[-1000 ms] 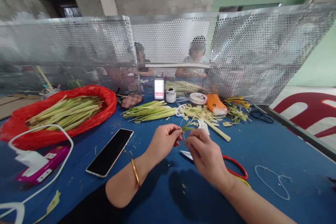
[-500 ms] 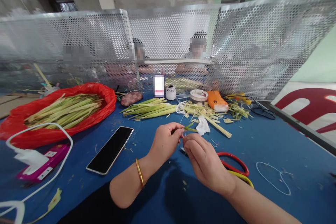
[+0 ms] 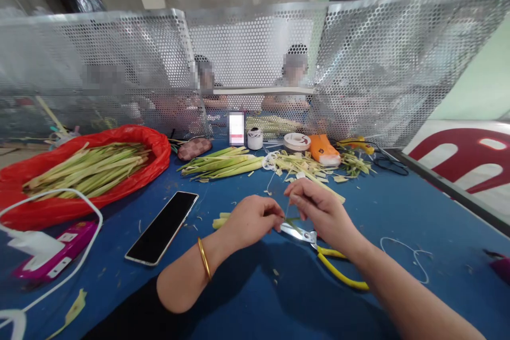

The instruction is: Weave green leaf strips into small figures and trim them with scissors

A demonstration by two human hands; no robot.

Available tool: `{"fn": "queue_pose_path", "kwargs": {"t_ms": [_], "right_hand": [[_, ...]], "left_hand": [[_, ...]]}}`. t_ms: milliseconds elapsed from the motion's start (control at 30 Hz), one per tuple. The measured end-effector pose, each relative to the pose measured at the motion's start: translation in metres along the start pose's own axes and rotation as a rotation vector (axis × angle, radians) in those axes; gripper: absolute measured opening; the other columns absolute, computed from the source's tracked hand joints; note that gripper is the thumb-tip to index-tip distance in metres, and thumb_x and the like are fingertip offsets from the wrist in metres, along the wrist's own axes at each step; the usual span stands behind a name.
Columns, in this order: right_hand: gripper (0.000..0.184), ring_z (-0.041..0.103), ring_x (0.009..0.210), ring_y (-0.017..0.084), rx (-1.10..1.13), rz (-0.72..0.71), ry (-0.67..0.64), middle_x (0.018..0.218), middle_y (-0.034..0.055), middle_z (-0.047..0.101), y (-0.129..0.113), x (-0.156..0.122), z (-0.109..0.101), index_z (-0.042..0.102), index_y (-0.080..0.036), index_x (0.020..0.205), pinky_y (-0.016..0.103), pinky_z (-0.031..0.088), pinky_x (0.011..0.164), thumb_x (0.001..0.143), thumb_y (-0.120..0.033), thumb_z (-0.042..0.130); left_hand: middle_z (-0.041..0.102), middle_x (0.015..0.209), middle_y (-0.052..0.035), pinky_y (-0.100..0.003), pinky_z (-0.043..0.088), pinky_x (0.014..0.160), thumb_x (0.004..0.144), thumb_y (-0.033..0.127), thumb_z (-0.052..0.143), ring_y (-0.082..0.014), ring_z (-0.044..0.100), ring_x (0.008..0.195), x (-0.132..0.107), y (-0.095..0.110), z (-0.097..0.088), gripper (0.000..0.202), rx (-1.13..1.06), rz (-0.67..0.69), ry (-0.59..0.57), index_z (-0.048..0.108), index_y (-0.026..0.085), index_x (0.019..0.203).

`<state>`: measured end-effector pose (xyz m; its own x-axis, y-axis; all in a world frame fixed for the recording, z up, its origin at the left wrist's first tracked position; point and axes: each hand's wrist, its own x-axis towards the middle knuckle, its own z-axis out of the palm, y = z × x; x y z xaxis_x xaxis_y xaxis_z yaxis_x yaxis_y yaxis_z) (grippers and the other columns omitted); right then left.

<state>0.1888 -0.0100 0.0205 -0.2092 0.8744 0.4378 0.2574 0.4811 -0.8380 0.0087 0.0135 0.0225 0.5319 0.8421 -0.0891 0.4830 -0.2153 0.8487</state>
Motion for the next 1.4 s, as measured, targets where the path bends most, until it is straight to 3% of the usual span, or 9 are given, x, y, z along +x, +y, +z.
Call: {"fn": "queue_pose_path", "kwargs": {"t_ms": [133, 267, 500, 633, 767, 1100, 1167, 1267, 1400], "right_hand": [[0.020, 0.046, 0.054, 0.011, 0.100, 0.180, 0.003, 0.063, -0.0024, 0.051, 0.015, 0.007, -0.005, 0.056, -0.019, 0.069, 0.025, 0.040, 0.055, 0.085, -0.032, 0.055], [0.020, 0.044, 0.052, 0.011, 0.081, 0.305, -0.020, 0.055, -0.0043, 0.047, 0.030, 0.005, 0.007, 0.056, -0.018, 0.071, 0.024, 0.037, 0.051, 0.086, -0.033, 0.054], [0.019, 0.056, 0.074, 0.016, -0.441, -0.155, -0.064, 0.091, 0.0057, 0.057, 0.014, -0.018, 0.031, 0.054, -0.021, 0.081, 0.027, 0.045, 0.064, 0.094, -0.016, 0.040], [0.016, 0.058, 0.098, 0.020, -0.341, -0.311, -0.009, 0.113, 0.0106, 0.055, 0.005, -0.023, 0.034, 0.053, -0.022, 0.091, 0.032, 0.049, 0.082, 0.094, -0.011, 0.041], [0.017, 0.058, 0.092, 0.018, -0.189, -0.299, -0.003, 0.100, 0.0083, 0.058, 0.004, -0.019, 0.033, 0.051, -0.022, 0.089, 0.031, 0.050, 0.080, 0.095, -0.010, 0.040], [0.014, 0.060, 0.084, 0.024, -0.660, -0.604, -0.125, 0.096, 0.0117, 0.066, -0.003, -0.022, 0.025, 0.058, -0.018, 0.091, 0.038, 0.050, 0.073, 0.089, -0.011, 0.047], [0.009, 0.061, 0.089, 0.024, -0.580, -0.551, 0.085, 0.097, 0.0109, 0.066, -0.004, -0.020, 0.017, 0.060, -0.020, 0.091, 0.039, 0.049, 0.076, 0.088, -0.017, 0.052], [0.010, 0.061, 0.084, 0.022, -0.377, -0.199, 0.382, 0.089, 0.0080, 0.065, 0.002, -0.010, 0.006, 0.064, -0.021, 0.087, 0.035, 0.049, 0.073, 0.089, -0.026, 0.055], [0.026, 0.058, 0.071, 0.020, -0.090, 0.243, 0.234, 0.074, 0.0040, 0.067, 0.011, 0.002, 0.000, 0.071, -0.018, 0.080, 0.030, 0.046, 0.063, 0.082, -0.043, 0.063]], "left_hand": [[0.066, 0.065, -0.0001, -0.023, 0.047, 0.060, 0.073, 0.020, 0.060, -0.0127, 0.059, 0.060, -0.004, 0.010, -0.001, 0.006, -0.225, 0.025, -0.189, 0.064, 0.016, 0.074], [0.064, 0.065, 0.0010, -0.024, 0.048, 0.064, 0.077, 0.024, 0.062, -0.0107, 0.057, 0.060, -0.002, 0.011, -0.005, 0.007, -0.363, 0.102, 0.009, 0.061, 0.016, 0.078], [0.065, 0.067, -0.0003, -0.025, 0.050, 0.062, 0.079, 0.027, 0.058, -0.0139, 0.060, 0.064, 0.003, 0.003, -0.007, 0.010, -0.296, 0.107, 0.385, 0.063, 0.017, 0.081], [0.067, 0.069, -0.0011, -0.025, 0.048, 0.060, 0.076, 0.025, 0.060, -0.0128, 0.058, 0.060, 0.004, 0.002, -0.002, 0.014, -0.303, 0.062, 0.363, 0.068, 0.016, 0.083], [0.062, 0.062, 0.0009, -0.023, 0.044, 0.054, 0.074, 0.026, 0.060, -0.0109, 0.053, 0.053, 0.006, -0.002, 0.004, 0.014, -0.400, 0.053, 0.352, 0.066, 0.015, 0.080], [0.061, 0.062, 0.0006, -0.023, 0.044, 0.054, 0.077, 0.030, 0.060, -0.0115, 0.053, 0.055, 0.008, -0.004, 0.005, 0.016, -0.359, 0.034, 0.403, 0.065, 0.016, 0.077], [0.062, 0.063, 0.0006, -0.024, 0.045, 0.057, 0.079, 0.030, 0.059, -0.0119, 0.055, 0.056, 0.007, -0.003, 0.002, 0.015, -0.345, 0.054, 0.414, 0.064, 0.016, 0.078], [0.065, 0.066, -0.0001, -0.025, 0.047, 0.061, 0.081, 0.030, 0.057, -0.0135, 0.058, 0.059, 0.005, -0.001, -0.001, 0.014, -0.231, 0.084, 0.444, 0.066, 0.018, 0.080], [0.069, 0.070, 0.0004, -0.025, 0.045, 0.064, 0.084, 0.027, 0.055, -0.0146, 0.061, 0.064, 0.001, 0.001, 0.000, 0.014, -0.012, 0.146, 0.469, 0.067, 0.021, 0.082]]}}
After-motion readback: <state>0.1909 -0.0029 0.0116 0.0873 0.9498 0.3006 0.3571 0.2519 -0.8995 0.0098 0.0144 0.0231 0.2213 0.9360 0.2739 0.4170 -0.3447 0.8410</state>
